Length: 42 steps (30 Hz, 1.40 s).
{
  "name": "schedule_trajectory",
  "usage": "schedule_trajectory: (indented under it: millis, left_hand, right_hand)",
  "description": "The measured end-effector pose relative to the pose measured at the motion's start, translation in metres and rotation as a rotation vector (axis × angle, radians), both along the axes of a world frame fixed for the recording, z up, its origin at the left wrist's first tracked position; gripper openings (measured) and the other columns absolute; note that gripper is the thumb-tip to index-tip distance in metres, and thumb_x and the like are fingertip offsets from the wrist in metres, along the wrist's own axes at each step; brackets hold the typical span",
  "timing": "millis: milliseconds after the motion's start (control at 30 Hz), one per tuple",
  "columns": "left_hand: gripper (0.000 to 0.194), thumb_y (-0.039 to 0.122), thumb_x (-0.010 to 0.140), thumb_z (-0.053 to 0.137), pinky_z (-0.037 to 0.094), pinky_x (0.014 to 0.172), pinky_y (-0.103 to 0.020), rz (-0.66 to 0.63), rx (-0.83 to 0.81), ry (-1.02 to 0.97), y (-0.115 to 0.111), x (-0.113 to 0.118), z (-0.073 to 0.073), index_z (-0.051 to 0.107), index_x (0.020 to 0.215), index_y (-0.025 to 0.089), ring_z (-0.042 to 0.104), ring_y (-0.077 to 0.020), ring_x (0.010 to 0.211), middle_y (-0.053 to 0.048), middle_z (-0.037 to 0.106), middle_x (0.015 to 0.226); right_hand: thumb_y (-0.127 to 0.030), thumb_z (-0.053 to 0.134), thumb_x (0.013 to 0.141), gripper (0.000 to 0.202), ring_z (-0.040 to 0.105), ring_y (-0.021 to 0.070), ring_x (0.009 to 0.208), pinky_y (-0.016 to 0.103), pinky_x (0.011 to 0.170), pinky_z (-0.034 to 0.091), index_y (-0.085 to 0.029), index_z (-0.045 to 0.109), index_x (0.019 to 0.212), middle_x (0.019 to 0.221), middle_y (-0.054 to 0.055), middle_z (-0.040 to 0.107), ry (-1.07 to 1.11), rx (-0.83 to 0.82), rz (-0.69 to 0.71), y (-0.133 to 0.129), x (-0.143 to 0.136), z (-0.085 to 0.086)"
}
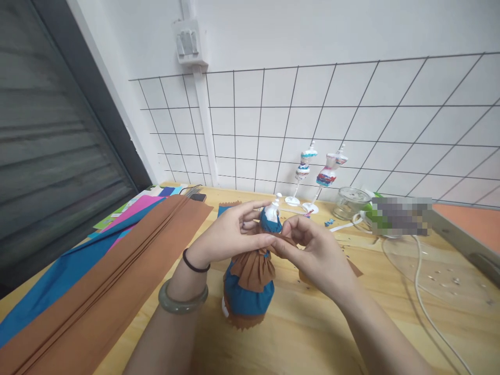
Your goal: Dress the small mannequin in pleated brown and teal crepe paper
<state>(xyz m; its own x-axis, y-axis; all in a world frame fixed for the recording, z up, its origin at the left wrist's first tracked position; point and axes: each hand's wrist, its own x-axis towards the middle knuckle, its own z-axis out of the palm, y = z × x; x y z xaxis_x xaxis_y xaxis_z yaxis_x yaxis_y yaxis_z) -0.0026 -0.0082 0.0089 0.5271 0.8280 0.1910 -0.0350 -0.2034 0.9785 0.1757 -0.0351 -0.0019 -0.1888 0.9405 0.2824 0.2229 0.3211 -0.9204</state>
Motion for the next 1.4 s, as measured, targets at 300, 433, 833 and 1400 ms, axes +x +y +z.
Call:
schedule_trajectory:
  millis: [300,433,833,1400]
  left_hand:
    - [0.051,0.021,0.074,0.07,0.051,0.082,-0.032,0.147,-0.031,-0.005,0.0,0.002,0.003,0.05,0.121,0.017,0.064,-0.0212,0.1,-0.008,0.069,0.103]
    - [0.047,0.02,0.074,0.069,0.051,0.08,-0.031,0.251,-0.068,0.004,0.0,0.001,0.006,0.052,0.117,0.018,0.064,-0.0208,0.098,-0.008,0.068,0.103]
    - [0.042,0.019,0.072,0.069,0.049,0.069,-0.03,0.273,-0.143,0.028,-0.001,0.005,0.005,0.052,0.109,0.016,0.065,-0.0165,0.077,-0.005,0.068,0.086]
    - [0.039,0.02,0.071,0.07,0.045,0.061,-0.024,0.29,-0.17,-0.022,0.001,0.001,0.005,0.052,0.105,0.016,0.06,-0.0108,0.066,0.001,0.065,0.074]
  right_hand:
    - [-0.035,0.061,0.082,0.016,0.056,0.0153,0.067,0.028,0.057,0.045,-0.023,0.051,0.086,0.081,0.002,0.059,-0.222,0.229,-0.054,0.003,0.01,-0.006]
    - [-0.023,0.057,0.085,0.014,0.054,0.0237,0.096,0.04,0.079,0.046,-0.024,0.055,0.099,0.099,0.008,0.055,-0.345,0.637,-0.08,0.001,0.009,-0.006]
    - [-0.009,0.059,0.083,0.017,0.051,0.0203,0.078,0.035,0.068,0.037,-0.02,0.058,0.097,0.085,0.006,0.065,-0.648,0.995,-0.22,-0.002,-0.004,-0.015]
    - [-0.008,0.059,0.081,0.024,0.054,0.0204,0.08,0.035,0.065,0.038,-0.021,0.056,0.102,0.091,0.007,0.064,-0.62,1.167,-0.205,0.008,-0.001,-0.034]
